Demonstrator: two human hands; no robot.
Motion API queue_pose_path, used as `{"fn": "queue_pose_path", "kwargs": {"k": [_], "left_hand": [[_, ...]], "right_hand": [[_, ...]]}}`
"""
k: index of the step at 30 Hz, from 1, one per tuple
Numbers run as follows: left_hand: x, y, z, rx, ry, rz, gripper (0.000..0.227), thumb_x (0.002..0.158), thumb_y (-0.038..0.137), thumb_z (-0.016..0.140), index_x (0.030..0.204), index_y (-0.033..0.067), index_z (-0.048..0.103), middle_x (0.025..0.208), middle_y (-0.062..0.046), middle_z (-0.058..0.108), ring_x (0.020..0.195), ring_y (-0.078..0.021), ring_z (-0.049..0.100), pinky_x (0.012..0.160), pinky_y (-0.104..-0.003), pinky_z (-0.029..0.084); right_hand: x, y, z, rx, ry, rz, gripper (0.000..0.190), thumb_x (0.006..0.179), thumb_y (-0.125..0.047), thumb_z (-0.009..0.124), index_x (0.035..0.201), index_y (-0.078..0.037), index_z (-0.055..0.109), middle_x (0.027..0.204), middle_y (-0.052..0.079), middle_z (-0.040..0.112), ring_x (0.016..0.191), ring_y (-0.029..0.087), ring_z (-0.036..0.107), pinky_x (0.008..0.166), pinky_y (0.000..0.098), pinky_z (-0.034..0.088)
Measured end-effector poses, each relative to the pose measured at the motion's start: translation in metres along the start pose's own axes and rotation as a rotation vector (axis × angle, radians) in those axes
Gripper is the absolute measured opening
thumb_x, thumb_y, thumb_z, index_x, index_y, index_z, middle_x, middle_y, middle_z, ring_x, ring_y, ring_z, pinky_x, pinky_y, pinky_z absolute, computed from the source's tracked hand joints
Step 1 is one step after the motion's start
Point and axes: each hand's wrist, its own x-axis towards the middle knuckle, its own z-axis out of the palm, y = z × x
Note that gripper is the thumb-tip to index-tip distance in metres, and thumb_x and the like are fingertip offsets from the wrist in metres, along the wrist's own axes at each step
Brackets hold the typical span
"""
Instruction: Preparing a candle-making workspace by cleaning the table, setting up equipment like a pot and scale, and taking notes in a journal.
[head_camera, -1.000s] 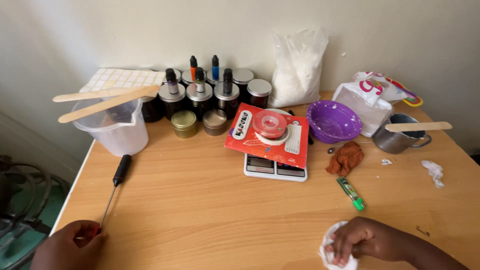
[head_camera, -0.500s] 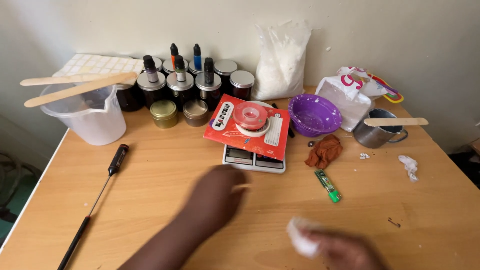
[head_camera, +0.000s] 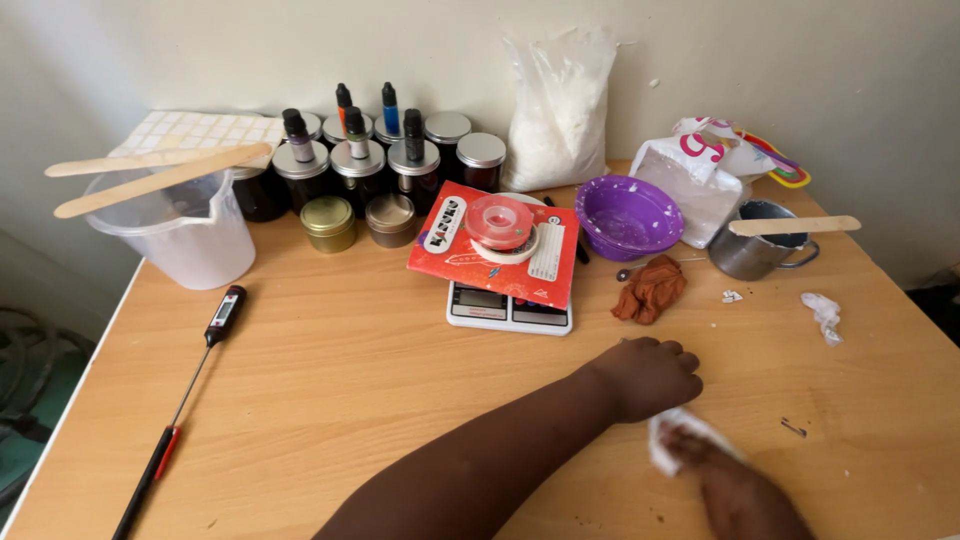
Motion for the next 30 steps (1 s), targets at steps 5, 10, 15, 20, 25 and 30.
{"fn": "queue_pose_path", "kwargs": {"k": [5, 10, 15, 20, 25, 30], "left_hand": [[-0.074, 0.018, -0.069, -0.568, 0.571, -0.039, 0.036, 0.091, 0.000, 0.059, 0.126, 0.0056, 0.069, 0.115, -0.015, 0.069, 0.109, -0.0406, 0.067, 0.096, -0.047, 0.052], [-0.147, -0.006, -0.073, -1.010, 0.878, -0.680, 0.030, 0.081, 0.014, 0.092, 0.106, 0.0143, 0.074, 0.100, -0.001, 0.074, 0.087, -0.0162, 0.069, 0.076, -0.030, 0.060], [-0.231, -0.028, -0.117, -1.498, 0.965, -1.259, 0.034, 0.074, -0.001, 0.097, 0.102, 0.0012, 0.078, 0.088, -0.010, 0.074, 0.075, -0.0157, 0.071, 0.072, -0.031, 0.067], [-0.301, -0.042, -0.131, -1.441, 1.076, -1.381, 0.029, 0.080, -0.007, 0.088, 0.107, -0.0034, 0.080, 0.096, -0.018, 0.083, 0.085, -0.0235, 0.075, 0.083, -0.036, 0.063], [-0.328, -0.048, -0.146, -1.341, 1.136, -1.494, 0.028, 0.082, 0.000, 0.088, 0.108, -0.0014, 0.079, 0.094, -0.014, 0.080, 0.084, -0.0229, 0.073, 0.082, -0.037, 0.062], [-0.338, -0.061, -0.152, -1.141, 0.937, -1.565, 0.031, 0.082, 0.010, 0.090, 0.113, 0.0034, 0.087, 0.097, -0.009, 0.086, 0.086, -0.0173, 0.074, 0.083, -0.030, 0.056]], "right_hand": [[0.108, -0.030, -0.020, -0.169, 0.122, 0.200, 0.053, 0.095, -0.009, 0.061, 0.143, -0.027, 0.074, 0.147, 0.004, 0.074, 0.132, 0.020, 0.072, 0.107, 0.0348, 0.054], [0.124, -0.082, 0.034, 0.038, -0.198, -0.294, 0.052, 0.101, -0.005, 0.053, 0.151, -0.012, 0.066, 0.151, 0.002, 0.059, 0.141, 0.013, 0.051, 0.126, 0.0313, 0.026], [0.167, -0.066, 0.022, 0.296, -0.168, -0.372, 0.045, 0.104, -0.004, 0.049, 0.143, -0.006, 0.072, 0.167, 0.015, 0.054, 0.156, 0.027, 0.048, 0.132, 0.0399, 0.027], [0.207, -0.006, -0.032, -0.205, 0.019, 0.162, 0.062, 0.098, 0.001, 0.057, 0.151, -0.029, 0.068, 0.155, 0.001, 0.067, 0.120, 0.021, 0.077, 0.099, 0.0291, 0.052], [0.232, -0.068, -0.045, -0.338, 0.022, 0.302, 0.056, 0.097, -0.006, 0.053, 0.143, -0.030, 0.076, 0.126, 0.011, 0.084, 0.074, 0.031, 0.080, 0.070, 0.0376, 0.056], [0.264, -0.061, 0.010, -0.296, -0.065, -0.442, 0.056, 0.086, 0.004, 0.057, 0.135, -0.015, 0.076, 0.146, 0.007, 0.072, 0.137, 0.025, 0.066, 0.123, 0.0402, 0.046]]}}
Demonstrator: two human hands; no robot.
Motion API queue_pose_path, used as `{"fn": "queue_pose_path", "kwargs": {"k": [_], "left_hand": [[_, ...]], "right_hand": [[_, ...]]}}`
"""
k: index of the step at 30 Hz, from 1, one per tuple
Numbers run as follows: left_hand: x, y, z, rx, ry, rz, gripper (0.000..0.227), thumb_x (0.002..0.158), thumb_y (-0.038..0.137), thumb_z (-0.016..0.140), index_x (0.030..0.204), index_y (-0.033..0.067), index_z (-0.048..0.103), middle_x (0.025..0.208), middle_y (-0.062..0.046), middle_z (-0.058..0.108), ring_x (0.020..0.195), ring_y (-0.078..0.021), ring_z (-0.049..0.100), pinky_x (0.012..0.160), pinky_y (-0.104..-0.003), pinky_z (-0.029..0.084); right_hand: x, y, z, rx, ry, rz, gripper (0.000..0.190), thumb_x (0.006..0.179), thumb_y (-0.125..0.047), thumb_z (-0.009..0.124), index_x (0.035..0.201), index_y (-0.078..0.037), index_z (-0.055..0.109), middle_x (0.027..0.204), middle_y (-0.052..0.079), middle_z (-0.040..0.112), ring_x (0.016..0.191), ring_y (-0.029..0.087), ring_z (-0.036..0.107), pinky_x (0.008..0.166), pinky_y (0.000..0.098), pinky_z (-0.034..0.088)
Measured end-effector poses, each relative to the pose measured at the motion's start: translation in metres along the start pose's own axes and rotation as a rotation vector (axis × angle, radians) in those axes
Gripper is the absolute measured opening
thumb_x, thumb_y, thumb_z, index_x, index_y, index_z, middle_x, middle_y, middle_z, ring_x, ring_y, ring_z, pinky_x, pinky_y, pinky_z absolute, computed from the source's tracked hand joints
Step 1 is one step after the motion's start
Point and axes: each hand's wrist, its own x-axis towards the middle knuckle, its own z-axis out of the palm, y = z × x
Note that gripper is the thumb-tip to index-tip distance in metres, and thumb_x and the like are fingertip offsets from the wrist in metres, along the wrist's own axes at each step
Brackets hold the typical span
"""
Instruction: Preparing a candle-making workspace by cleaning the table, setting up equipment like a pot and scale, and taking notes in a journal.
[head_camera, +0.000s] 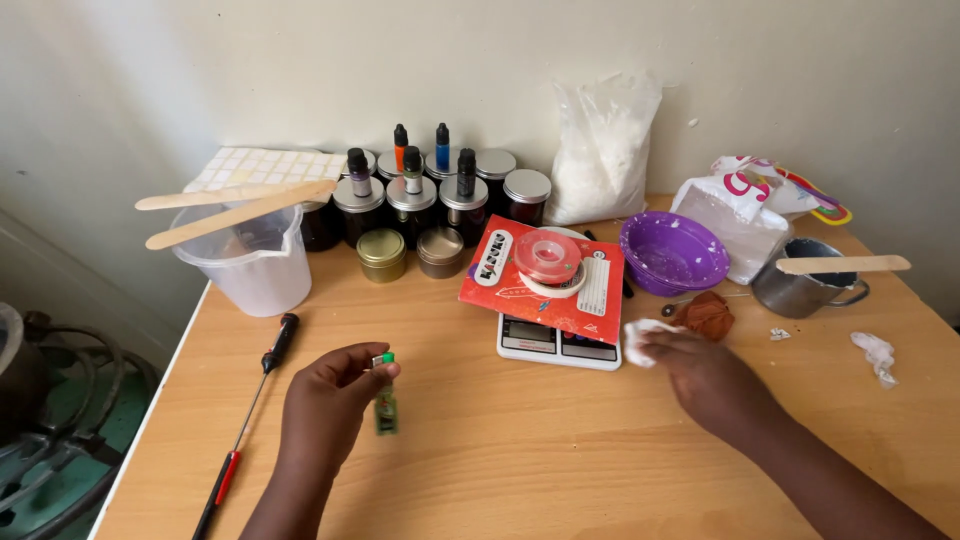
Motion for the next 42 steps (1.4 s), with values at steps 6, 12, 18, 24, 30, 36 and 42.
{"fn": "queue_pose_path", "kwargs": {"k": [6, 12, 18, 24, 30, 36, 42], "left_hand": [[0.030, 0.011, -0.038, -0.193, 0.098, 0.117, 0.022, 0.089, 0.005, 0.086, 0.111, 0.0065, 0.084, 0.090, -0.008, 0.078, 0.080, -0.0158, 0.069, 0.071, -0.028, 0.056], [0.099, 0.004, -0.145, -0.134, 0.350, 0.101, 0.018, 0.095, 0.011, 0.087, 0.106, 0.0074, 0.074, 0.095, -0.012, 0.077, 0.082, -0.0210, 0.074, 0.075, -0.036, 0.069], [0.171, -0.036, -0.169, 0.314, 0.440, -0.048, 0.027, 0.086, 0.024, 0.096, 0.105, 0.0082, 0.084, 0.078, -0.012, 0.077, 0.064, -0.0191, 0.069, 0.063, -0.035, 0.056], [0.189, -0.027, -0.152, 0.584, 0.360, 0.065, 0.032, 0.096, 0.042, 0.088, 0.110, 0.0132, 0.087, 0.087, -0.011, 0.080, 0.076, -0.0267, 0.068, 0.059, -0.045, 0.050], [0.162, -0.014, -0.146, 0.563, 0.297, 0.030, 0.052, 0.090, 0.039, 0.088, 0.130, 0.0068, 0.080, 0.120, -0.012, 0.080, 0.099, -0.0286, 0.073, 0.075, -0.045, 0.056], [0.164, -0.030, -0.149, 0.668, 0.277, -0.003, 0.061, 0.079, 0.037, 0.095, 0.130, 0.0081, 0.078, 0.119, -0.009, 0.080, 0.103, -0.0300, 0.073, 0.082, -0.045, 0.054], [0.138, -0.014, -0.140, 0.633, 0.290, 0.050, 0.056, 0.081, 0.038, 0.093, 0.126, 0.0073, 0.079, 0.118, -0.010, 0.081, 0.103, -0.0298, 0.073, 0.081, -0.046, 0.054]], "right_hand": [[-0.006, 0.059, 0.034, 0.173, -0.081, -0.087, 0.056, 0.093, 0.003, 0.055, 0.139, -0.019, 0.076, 0.156, 0.002, 0.066, 0.147, 0.020, 0.059, 0.127, 0.0356, 0.038], [-0.047, 0.097, -0.005, 0.007, -0.064, 0.109, 0.062, 0.087, 0.009, 0.057, 0.136, -0.023, 0.078, 0.150, -0.003, 0.073, 0.143, 0.016, 0.064, 0.127, 0.0320, 0.041], [-0.060, 0.052, -0.040, -0.002, -0.052, 0.327, 0.055, 0.098, -0.005, 0.058, 0.143, -0.031, 0.075, 0.145, -0.008, 0.078, 0.125, 0.015, 0.078, 0.104, 0.0280, 0.054], [-0.032, -0.098, -0.016, 0.427, -0.015, 0.258, 0.045, 0.097, -0.013, 0.064, 0.140, -0.009, 0.075, 0.148, 0.005, 0.077, 0.137, 0.015, 0.071, 0.123, 0.0316, 0.045], [-0.077, -0.074, 0.049, 0.649, -0.433, -0.304, 0.047, 0.109, -0.035, 0.055, 0.146, -0.010, 0.072, 0.164, 0.015, 0.057, 0.155, 0.028, 0.049, 0.119, 0.0384, 0.038], [-0.051, -0.013, 0.032, 0.317, -0.168, 0.036, 0.061, 0.092, 0.004, 0.056, 0.145, -0.021, 0.073, 0.160, 0.003, 0.064, 0.150, 0.020, 0.058, 0.127, 0.0346, 0.033], [-0.035, 0.072, 0.007, 0.167, -0.033, 0.236, 0.057, 0.092, 0.005, 0.061, 0.142, -0.019, 0.074, 0.156, 0.005, 0.067, 0.149, 0.021, 0.058, 0.129, 0.0338, 0.036]]}}
